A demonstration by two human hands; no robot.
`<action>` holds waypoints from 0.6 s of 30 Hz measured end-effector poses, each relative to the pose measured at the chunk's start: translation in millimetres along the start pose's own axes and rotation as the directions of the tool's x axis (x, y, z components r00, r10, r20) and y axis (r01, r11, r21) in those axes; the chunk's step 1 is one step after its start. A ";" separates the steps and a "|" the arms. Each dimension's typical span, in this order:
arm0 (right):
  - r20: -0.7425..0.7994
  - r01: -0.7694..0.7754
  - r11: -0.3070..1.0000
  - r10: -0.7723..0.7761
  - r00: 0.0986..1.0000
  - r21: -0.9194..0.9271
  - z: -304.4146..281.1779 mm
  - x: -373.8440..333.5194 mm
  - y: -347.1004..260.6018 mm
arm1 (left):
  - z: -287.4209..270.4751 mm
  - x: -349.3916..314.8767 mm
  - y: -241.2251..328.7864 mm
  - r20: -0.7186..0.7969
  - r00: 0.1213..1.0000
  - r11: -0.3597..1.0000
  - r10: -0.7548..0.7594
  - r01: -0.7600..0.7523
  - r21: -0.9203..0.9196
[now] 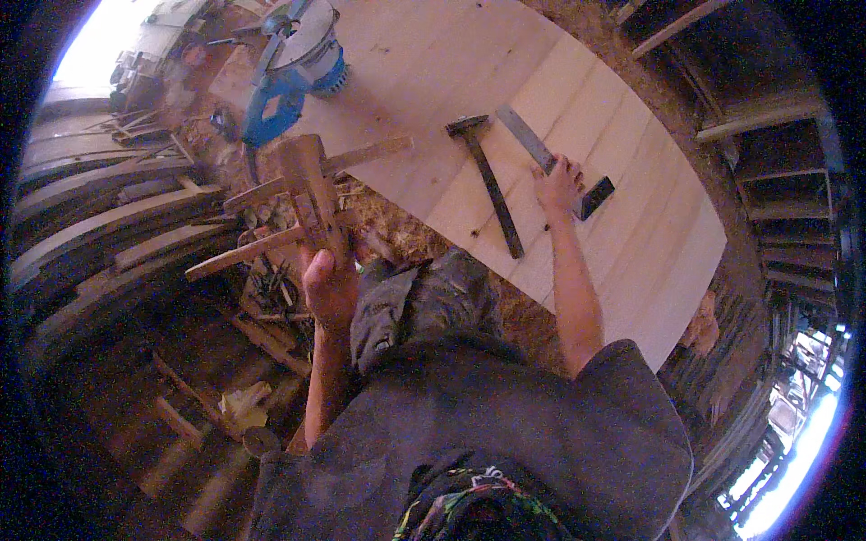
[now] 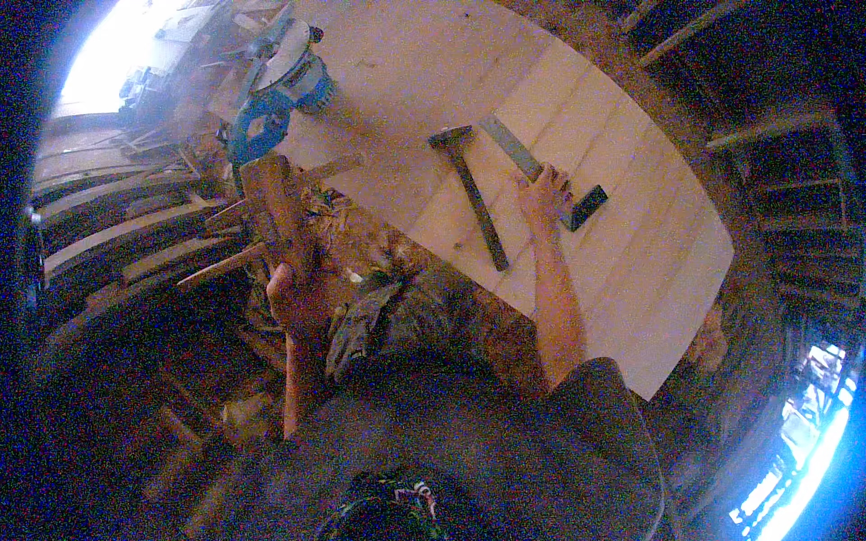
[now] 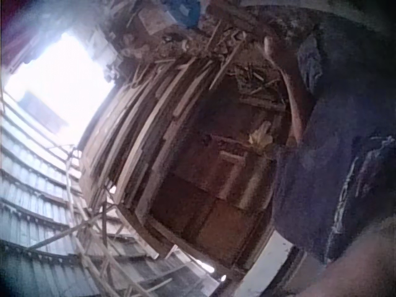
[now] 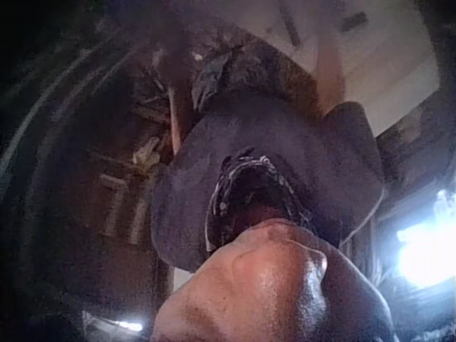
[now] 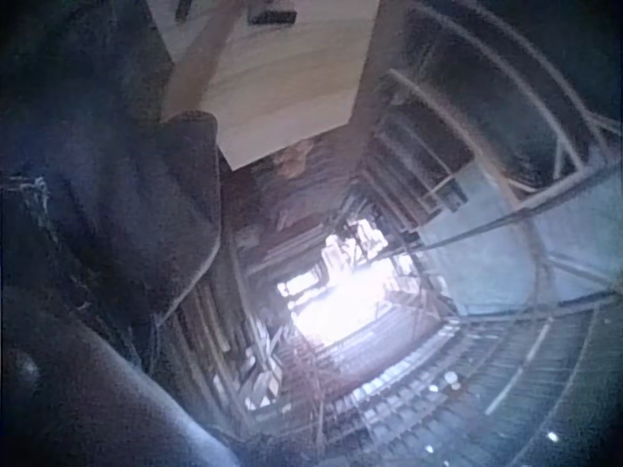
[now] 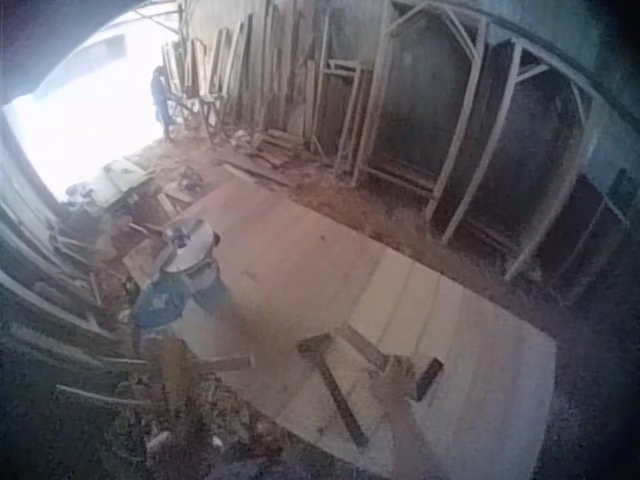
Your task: The person assembles a wooden frame by positioning and securing wooden pieces with a hammer and nails. They use a circular saw and a square ruler to measure and adjust components, then hammer nails into the frame to hold the pieces together.
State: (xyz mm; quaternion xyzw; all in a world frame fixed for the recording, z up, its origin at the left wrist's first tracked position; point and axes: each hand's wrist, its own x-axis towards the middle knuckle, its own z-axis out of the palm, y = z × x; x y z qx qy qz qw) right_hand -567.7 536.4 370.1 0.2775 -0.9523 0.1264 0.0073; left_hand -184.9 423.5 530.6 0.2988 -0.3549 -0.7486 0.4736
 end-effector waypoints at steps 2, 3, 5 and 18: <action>0.118 -0.064 0.998 0.066 0.991 -0.020 -13.0 8.1 10.9 | 2.3 -2.8 6.6 0.022 1.000 0.999 -0.002 0.001 0.047; 0.159 -0.051 0.999 0.052 0.986 -0.012 -10.8 13.8 15.2 | 1.6 -5.3 9.9 0.033 0.999 0.997 -0.013 0.011 0.071; 0.228 -0.039 0.999 0.031 0.973 0.033 -7.7 26.9 27.5 | 5.5 -11.2 9.8 -0.046 0.993 0.994 -0.112 0.112 0.006; 0.227 0.308 0.658 -0.597 0.769 0.687 -156.2 -10.7 -95.3 | 19.7 30.0 38.0 -0.177 0.968 0.894 -0.178 0.235 0.382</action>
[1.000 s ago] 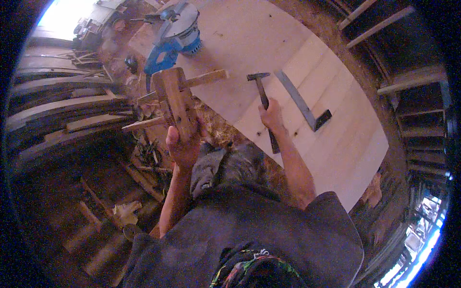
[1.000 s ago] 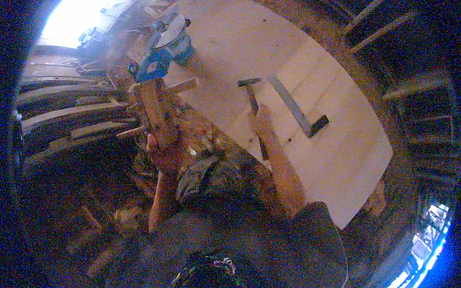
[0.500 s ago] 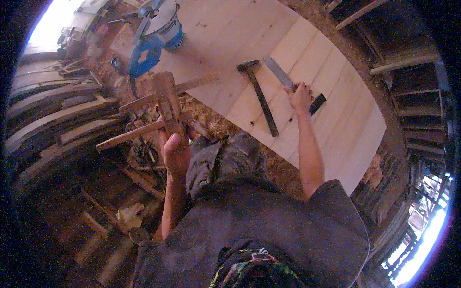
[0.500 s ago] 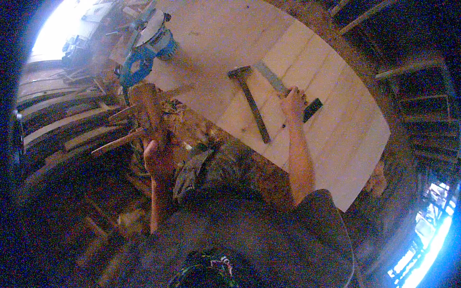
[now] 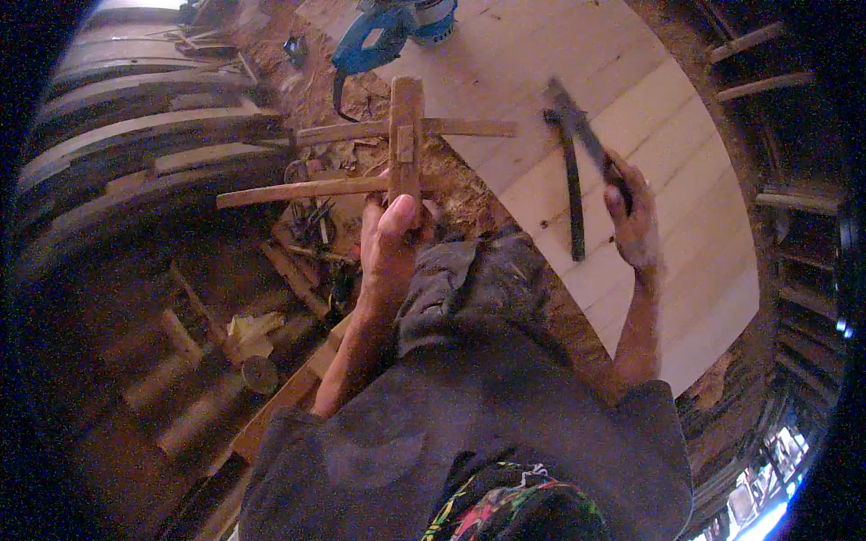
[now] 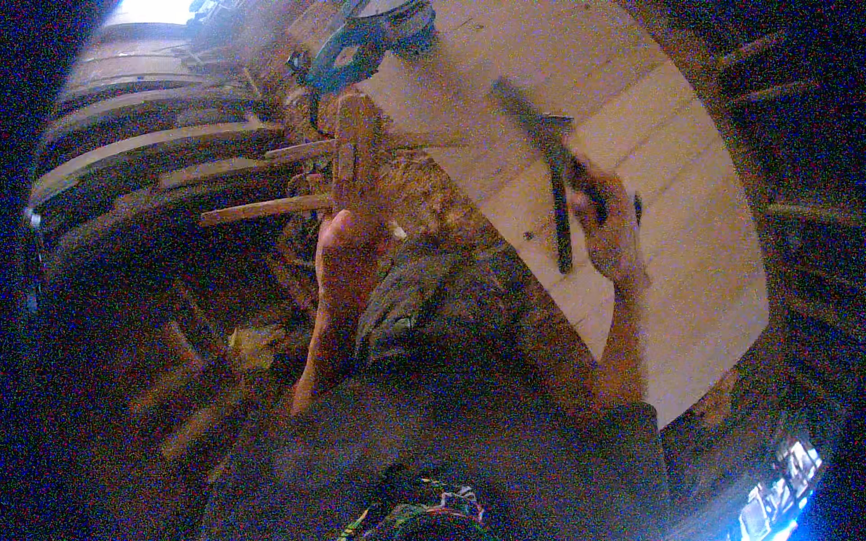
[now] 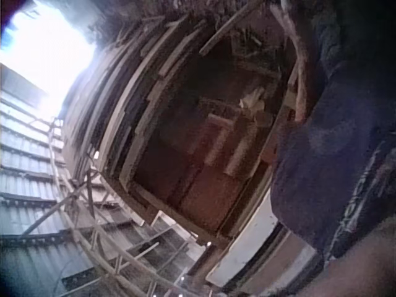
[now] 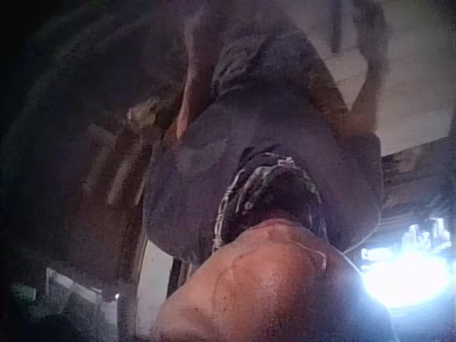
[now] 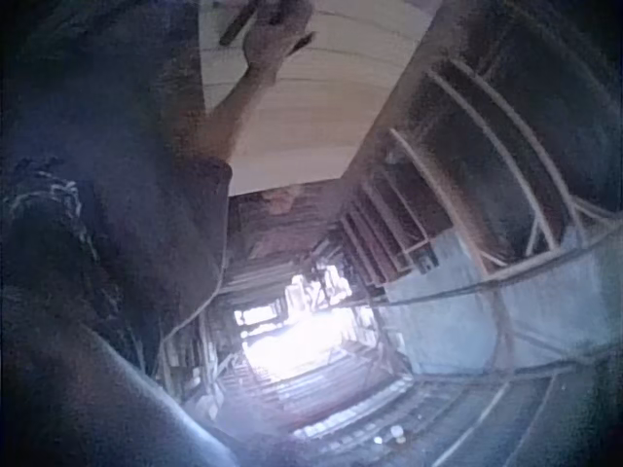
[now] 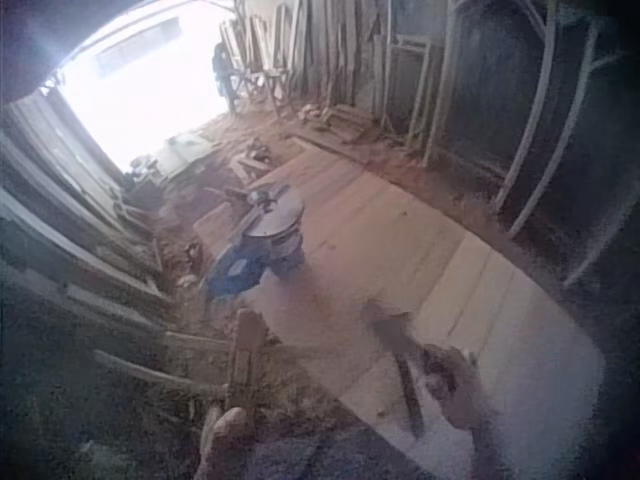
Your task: The person assembles a wooden frame by positioning and securing wooden pieces with a hammer and nails. They use a circular saw and a square ruler to measure and adjust components, then hammer nails into the frame to hold the pieces together.
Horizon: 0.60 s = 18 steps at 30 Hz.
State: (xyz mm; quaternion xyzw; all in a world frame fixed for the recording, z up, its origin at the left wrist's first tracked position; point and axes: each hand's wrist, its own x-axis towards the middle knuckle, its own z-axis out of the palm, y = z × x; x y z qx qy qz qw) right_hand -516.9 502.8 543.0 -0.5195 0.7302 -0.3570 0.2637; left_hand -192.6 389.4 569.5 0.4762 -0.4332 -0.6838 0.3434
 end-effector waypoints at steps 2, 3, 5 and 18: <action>0.110 0.112 0.990 -0.102 0.989 -0.087 -10.2 2.5 -40.3 | 5.4 -1.7 11.4 0.008 0.996 0.973 -0.093 0.092 -0.213; 0.120 0.168 0.982 -0.157 0.980 -0.092 -10.7 3.6 -56.1 | 6.3 -2.5 17.0 0.004 0.993 0.947 -0.114 0.110 -0.301; 0.112 0.259 0.964 -0.252 0.961 -0.058 0.3 7.4 -65.7 | -7.1 -2.0 14.4 -0.034 0.997 0.982 -0.068 0.061 -0.179; 0.052 0.381 0.907 -0.378 0.924 -0.181 20.7 25.5 -92.2 | -29.5 4.1 21.1 0.096 0.993 0.995 -0.069 0.075 -0.066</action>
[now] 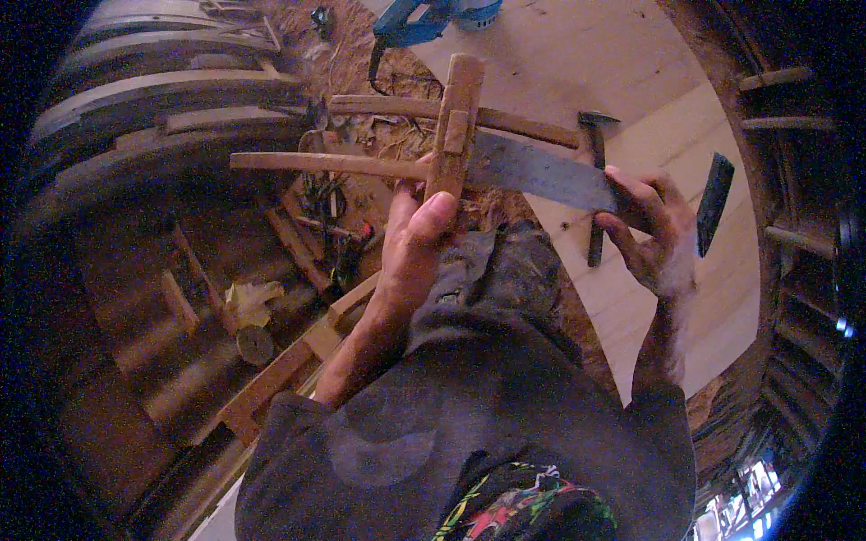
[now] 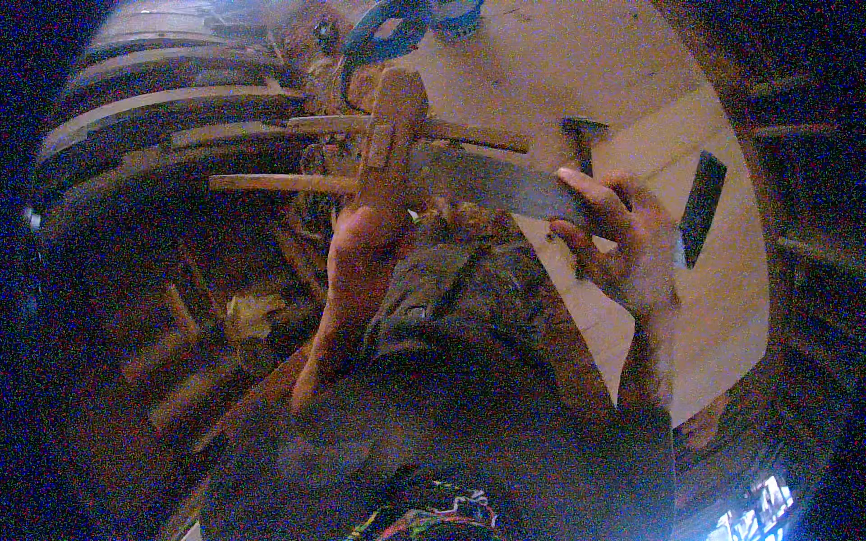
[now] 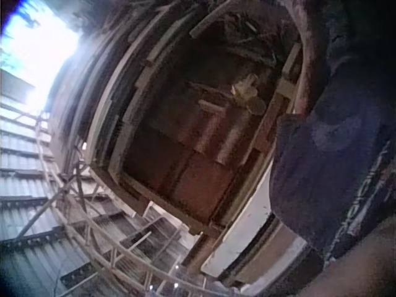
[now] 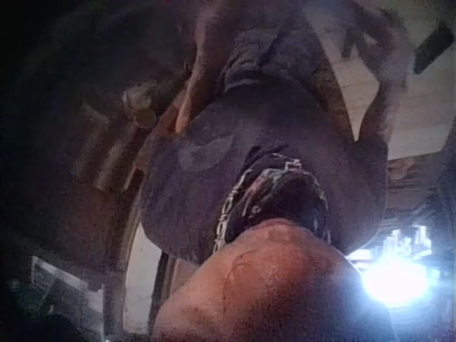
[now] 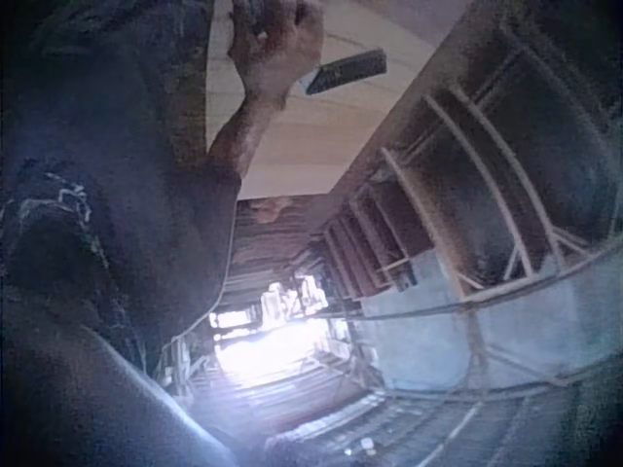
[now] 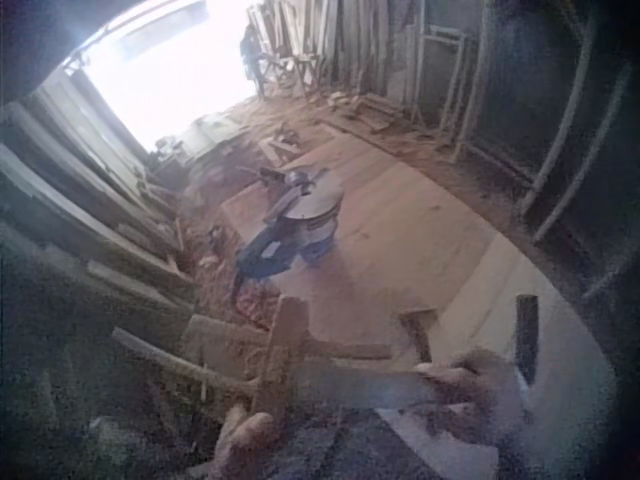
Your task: The person assembles a wooden frame by positioning and securing wooden pieces with a hammer and nails. They use a circular saw and a square ruler to measure and adjust components, then hammer nails into the frame to hold the pieces together.
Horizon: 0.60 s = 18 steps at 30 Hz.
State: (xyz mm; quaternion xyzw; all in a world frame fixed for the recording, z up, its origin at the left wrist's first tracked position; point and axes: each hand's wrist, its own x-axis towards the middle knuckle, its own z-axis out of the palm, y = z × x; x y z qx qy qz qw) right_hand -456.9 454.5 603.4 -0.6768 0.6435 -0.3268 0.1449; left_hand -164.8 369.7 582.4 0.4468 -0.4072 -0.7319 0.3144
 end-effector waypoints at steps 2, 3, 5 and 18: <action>0.005 -0.011 1.000 0.011 1.000 0.010 -16.2 -3.2 6.5 | 17.6 -2.3 2.8 0.026 1.000 1.000 0.010 -0.009 -0.018; 0.003 -0.022 0.999 0.022 1.000 0.028 -17.6 -3.6 5.0 | 24.8 -4.4 10.7 0.034 0.999 0.999 0.023 -0.022 -0.036; 0.001 -0.039 0.997 0.039 0.999 0.064 -21.9 -3.2 4.0 | 37.2 -7.6 22.7 0.017 0.999 0.999 0.028 -0.027 -0.047; 0.016 0.022 1.000 -0.022 1.000 -0.019 -40.1 2.6 1.1 | 35.4 -4.3 20.9 0.054 0.998 0.974 0.023 -0.034 0.222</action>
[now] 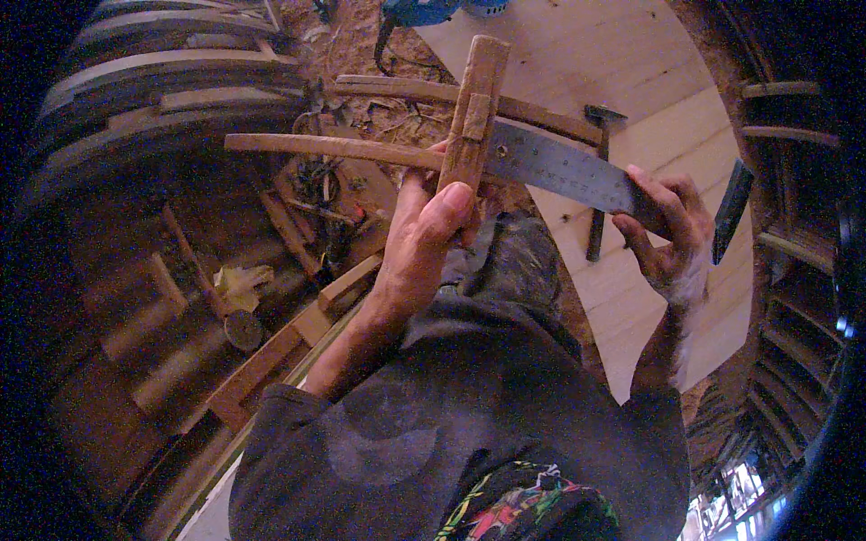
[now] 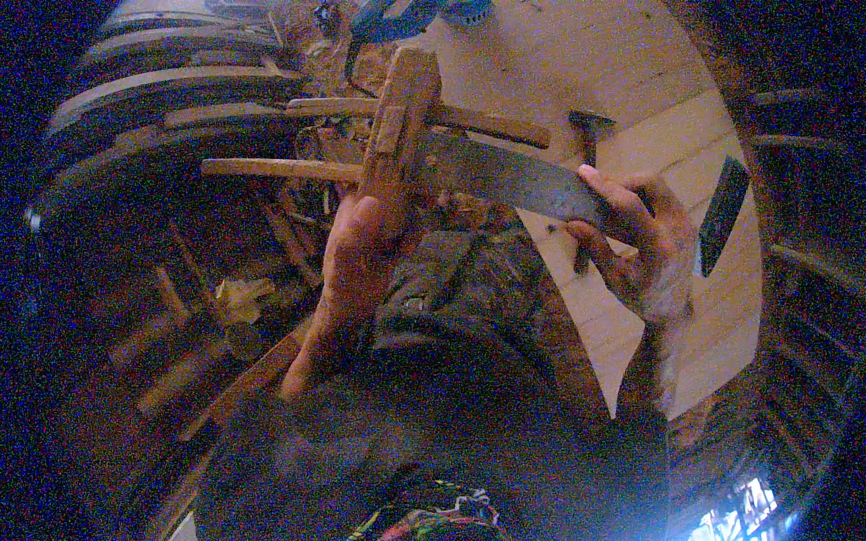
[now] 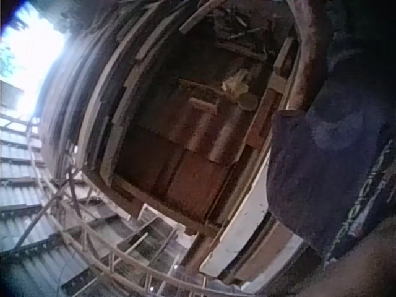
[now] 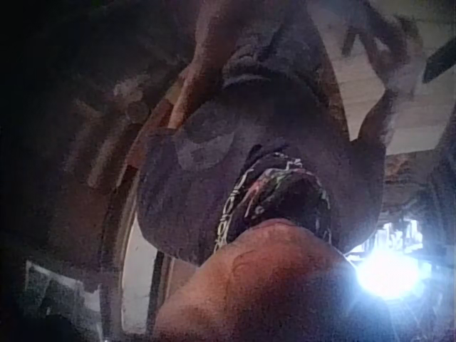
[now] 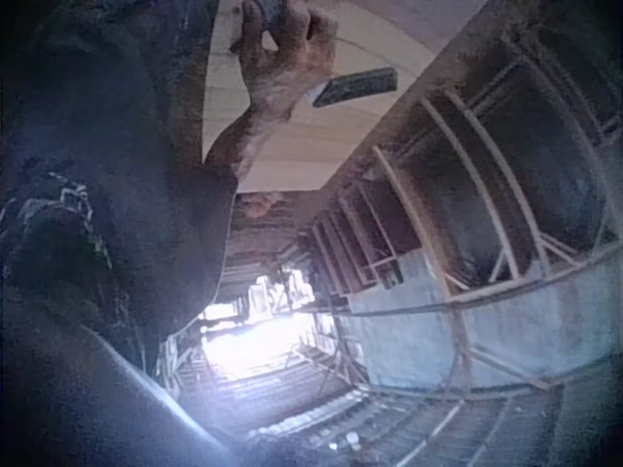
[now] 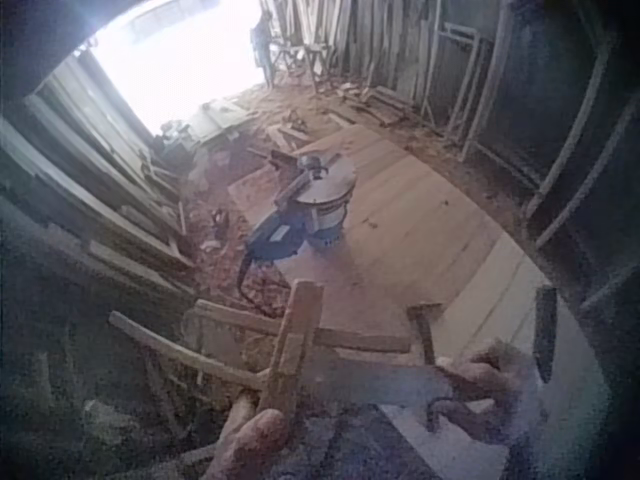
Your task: The person assembles a wooden frame by positioning and securing wooden pieces with a hammer and nails. They use a circular saw and a square ruler to measure and adjust components, then hammer nails into the frame to hold the pieces together.
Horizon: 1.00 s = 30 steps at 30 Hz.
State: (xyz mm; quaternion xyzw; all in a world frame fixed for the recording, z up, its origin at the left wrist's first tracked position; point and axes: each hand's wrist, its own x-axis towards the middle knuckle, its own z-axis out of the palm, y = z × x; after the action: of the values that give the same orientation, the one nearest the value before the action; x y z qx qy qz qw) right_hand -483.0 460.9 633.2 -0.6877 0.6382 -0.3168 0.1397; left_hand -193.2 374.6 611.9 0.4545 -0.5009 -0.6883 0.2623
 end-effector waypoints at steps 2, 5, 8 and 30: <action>0.009 0.012 1.000 -0.012 1.000 -0.023 -2.6 0.0 -1.9 | 0.2 -0.6 -0.1 -0.024 1.000 1.000 -0.010 0.009 -0.011; 0.070 -0.176 0.978 0.169 0.983 0.116 5.5 -11.2 -4.4 | 9.1 -4.0 9.4 -0.090 0.992 0.927 -0.089 0.049 -0.372; -0.207 0.014 0.958 0.048 0.977 0.288 29.6 -18.1 10.5 | 13.2 3.0 18.8 0.007 0.997 0.731 -0.073 0.058 -0.680; 0.051 -0.244 0.888 0.243 0.969 0.390 105.0 2.9 17.9 | 11.4 50.2 31.5 0.216 0.972 0.537 -0.088 0.229 -0.812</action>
State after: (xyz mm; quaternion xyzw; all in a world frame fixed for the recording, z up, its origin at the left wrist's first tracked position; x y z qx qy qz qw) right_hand -432.8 433.2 543.4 -0.5602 0.6425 -0.4183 0.3137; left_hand -228.9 327.4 623.9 0.2672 -0.0909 -0.8956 0.3440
